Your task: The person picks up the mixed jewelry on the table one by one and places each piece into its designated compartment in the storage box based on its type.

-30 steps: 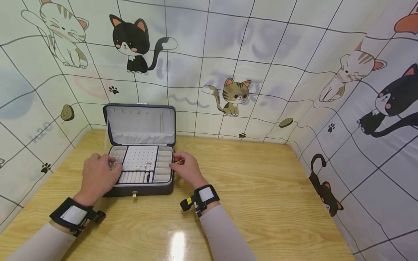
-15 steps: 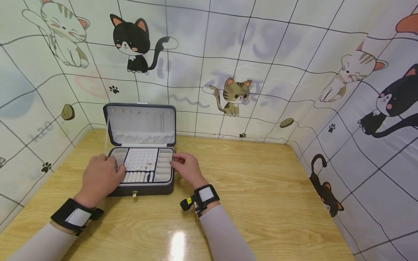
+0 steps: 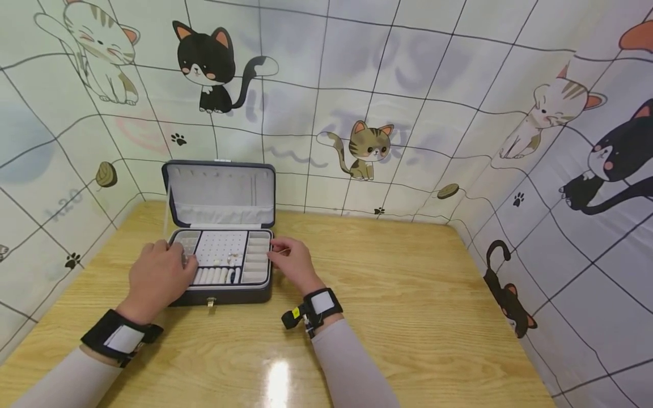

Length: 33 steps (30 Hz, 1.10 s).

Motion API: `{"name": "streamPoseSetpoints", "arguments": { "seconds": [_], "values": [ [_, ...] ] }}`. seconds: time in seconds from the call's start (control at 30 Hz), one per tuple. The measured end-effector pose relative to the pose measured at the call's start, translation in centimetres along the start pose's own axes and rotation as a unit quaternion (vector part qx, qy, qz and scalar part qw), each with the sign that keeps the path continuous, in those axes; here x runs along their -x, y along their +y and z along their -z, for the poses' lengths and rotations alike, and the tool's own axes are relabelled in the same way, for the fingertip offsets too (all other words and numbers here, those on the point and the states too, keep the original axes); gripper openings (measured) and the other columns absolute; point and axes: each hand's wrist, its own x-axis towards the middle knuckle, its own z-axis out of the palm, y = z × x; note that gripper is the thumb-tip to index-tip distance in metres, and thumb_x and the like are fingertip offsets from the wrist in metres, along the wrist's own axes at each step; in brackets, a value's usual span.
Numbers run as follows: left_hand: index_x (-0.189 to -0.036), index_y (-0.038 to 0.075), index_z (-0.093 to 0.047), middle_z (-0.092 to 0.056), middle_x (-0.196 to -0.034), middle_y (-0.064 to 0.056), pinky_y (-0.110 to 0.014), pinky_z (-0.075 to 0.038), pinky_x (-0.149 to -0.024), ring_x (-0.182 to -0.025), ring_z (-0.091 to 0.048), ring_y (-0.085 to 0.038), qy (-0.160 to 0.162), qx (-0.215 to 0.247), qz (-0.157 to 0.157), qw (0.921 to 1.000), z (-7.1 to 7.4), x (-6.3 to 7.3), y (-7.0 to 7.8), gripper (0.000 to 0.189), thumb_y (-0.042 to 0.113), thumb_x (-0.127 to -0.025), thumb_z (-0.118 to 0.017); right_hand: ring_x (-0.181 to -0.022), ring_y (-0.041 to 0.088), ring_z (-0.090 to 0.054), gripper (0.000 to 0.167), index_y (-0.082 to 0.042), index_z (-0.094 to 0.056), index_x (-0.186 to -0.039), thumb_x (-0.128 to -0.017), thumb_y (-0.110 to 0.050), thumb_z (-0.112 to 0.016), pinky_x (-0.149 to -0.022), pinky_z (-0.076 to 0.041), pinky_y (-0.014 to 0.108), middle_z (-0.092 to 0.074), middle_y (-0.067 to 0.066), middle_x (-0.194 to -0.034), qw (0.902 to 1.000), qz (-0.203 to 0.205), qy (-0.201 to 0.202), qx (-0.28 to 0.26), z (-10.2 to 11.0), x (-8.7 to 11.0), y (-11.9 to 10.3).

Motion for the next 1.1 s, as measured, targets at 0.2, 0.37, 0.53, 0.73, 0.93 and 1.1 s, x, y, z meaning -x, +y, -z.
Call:
{"name": "streamPoseSetpoints", "arguments": {
  "seconds": [0.2, 0.37, 0.53, 0.73, 0.93, 1.1],
  "values": [
    [-0.077, -0.007, -0.062, -0.063, -0.077, -0.026, -0.050, -0.048, -0.057, -0.077, -0.060, -0.043, 0.009, -0.011, -0.016, 0.9998, -0.1, -0.1, 0.2, 0.038, 0.026, -0.096, -0.061, -0.089, 0.016, -0.065, 0.034, -0.004, -0.071, -0.130, -0.096, -0.009, -0.072, -0.080, -0.063, 0.029, -0.065, 0.012, -0.107, 1.0000, -0.004, 0.005, -0.003, 0.2, 0.0, 0.2],
    [-0.078, -0.007, -0.063, -0.063, -0.076, -0.026, -0.051, -0.048, -0.058, -0.076, -0.059, -0.043, 0.017, -0.012, -0.020, 0.9996, -0.5, -0.1, 0.2, 0.037, 0.026, -0.095, -0.062, -0.084, 0.013, -0.064, 0.032, -0.004, -0.072, -0.127, -0.096, -0.009, -0.072, -0.078, -0.063, 0.028, -0.065, 0.008, -0.099, 0.9997, -0.004, 0.015, -0.018, 0.1, 0.1, 0.9],
    [-0.082, -0.008, -0.064, -0.065, -0.077, -0.027, -0.052, -0.049, -0.058, -0.076, -0.060, -0.042, 0.002, -0.013, -0.008, 0.9999, -0.5, 0.1, 0.0, 0.037, 0.026, -0.097, -0.061, -0.085, 0.013, -0.066, 0.031, -0.006, -0.074, -0.126, -0.096, -0.009, -0.074, -0.081, -0.064, 0.032, -0.068, 0.009, -0.099, 0.9994, -0.007, 0.019, -0.028, -0.1, 0.2, 1.4],
    [-0.083, -0.009, -0.065, -0.065, -0.074, -0.026, -0.050, -0.050, -0.067, -0.077, -0.064, -0.043, 0.016, -0.022, -0.013, 0.9995, -0.5, 0.1, -0.1, 0.033, 0.022, -0.096, -0.064, -0.087, 0.013, -0.066, 0.031, -0.007, -0.074, -0.127, -0.097, -0.011, -0.075, -0.083, -0.065, 0.034, -0.068, 0.010, -0.100, 0.9994, -0.011, 0.019, -0.027, -0.2, 0.2, 1.2],
    [-0.080, -0.007, -0.064, -0.063, -0.069, -0.023, -0.048, -0.048, -0.067, -0.073, -0.064, -0.040, 0.030, -0.027, -0.021, 0.9990, -0.8, -0.1, -0.3, 0.032, 0.020, -0.096, -0.065, -0.087, 0.013, -0.065, 0.031, -0.006, -0.074, -0.127, -0.097, -0.010, -0.075, -0.083, -0.065, 0.033, -0.068, 0.010, -0.100, 0.9992, -0.011, 0.022, -0.031, -0.2, 0.2, 1.1],
    [-0.076, -0.006, -0.064, -0.062, -0.067, -0.021, -0.047, -0.048, -0.064, -0.071, -0.064, -0.040, 0.036, -0.031, -0.025, 0.9986, -0.6, -0.1, -0.4, 0.033, 0.020, -0.095, -0.065, -0.087, 0.013, -0.064, 0.031, -0.006, -0.074, -0.128, -0.097, -0.012, -0.075, -0.084, -0.064, 0.033, -0.069, 0.009, -0.101, 0.9990, -0.010, 0.021, -0.039, -0.3, 0.3, 1.0]
  ]
}}
